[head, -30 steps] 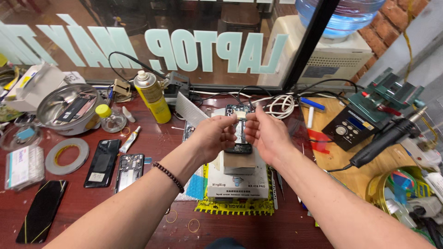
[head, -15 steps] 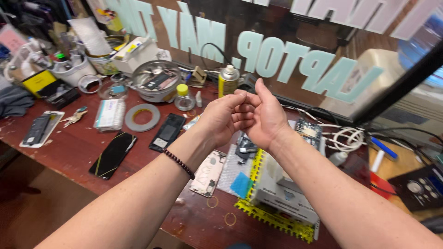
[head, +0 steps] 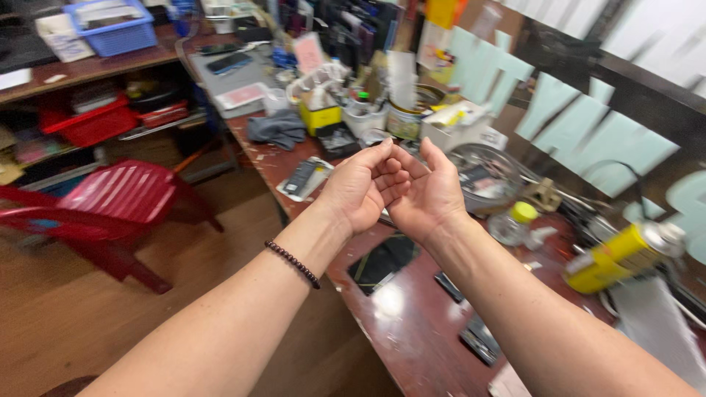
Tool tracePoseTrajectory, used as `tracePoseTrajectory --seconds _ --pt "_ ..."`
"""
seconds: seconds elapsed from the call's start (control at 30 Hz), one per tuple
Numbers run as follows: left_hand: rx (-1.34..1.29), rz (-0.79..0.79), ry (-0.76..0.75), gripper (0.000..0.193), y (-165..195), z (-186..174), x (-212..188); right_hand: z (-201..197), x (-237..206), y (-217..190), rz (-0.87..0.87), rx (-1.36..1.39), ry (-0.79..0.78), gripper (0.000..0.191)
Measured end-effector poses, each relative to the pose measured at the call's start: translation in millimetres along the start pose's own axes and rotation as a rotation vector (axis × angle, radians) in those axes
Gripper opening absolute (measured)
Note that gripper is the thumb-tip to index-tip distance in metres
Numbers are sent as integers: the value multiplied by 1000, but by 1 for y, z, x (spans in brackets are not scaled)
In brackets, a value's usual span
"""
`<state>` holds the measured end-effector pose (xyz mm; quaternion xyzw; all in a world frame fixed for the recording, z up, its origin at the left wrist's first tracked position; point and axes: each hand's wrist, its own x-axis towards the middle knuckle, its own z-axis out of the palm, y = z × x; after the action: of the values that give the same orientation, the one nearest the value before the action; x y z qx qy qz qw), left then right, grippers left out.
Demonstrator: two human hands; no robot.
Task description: The person works on a disassembled smartphone at a repair bench, prying and adjusting its internal components by hand, then carries a red basket to a shelf, returns, and sorts phone midframes one at a time into the basket, placing each disassembled phone body into the stack.
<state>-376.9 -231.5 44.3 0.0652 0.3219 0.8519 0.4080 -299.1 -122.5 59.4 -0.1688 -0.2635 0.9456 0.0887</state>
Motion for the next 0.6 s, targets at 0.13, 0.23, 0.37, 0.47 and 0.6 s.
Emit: tracePoseTrajectory --seconds 0.13,0.23,0.37,0.47,0.6 --pt "-30 151 131 21 75 -58 -23 64 53 64 122 -79 -72 51" --pt "-46 286 212 19 122 -97 -49 108 83 111 258 -138 -176 48" --pt "-72 438 361 22 178 -147 -91 166 115 180 444 -195 -271 45" --pt "-76 536 464 22 219 -182 -117 207 139 229 563 -223 -377 43" --pt "-121 676 584 24 268 -228 -142 259 171 290 716 -305 -445 43"
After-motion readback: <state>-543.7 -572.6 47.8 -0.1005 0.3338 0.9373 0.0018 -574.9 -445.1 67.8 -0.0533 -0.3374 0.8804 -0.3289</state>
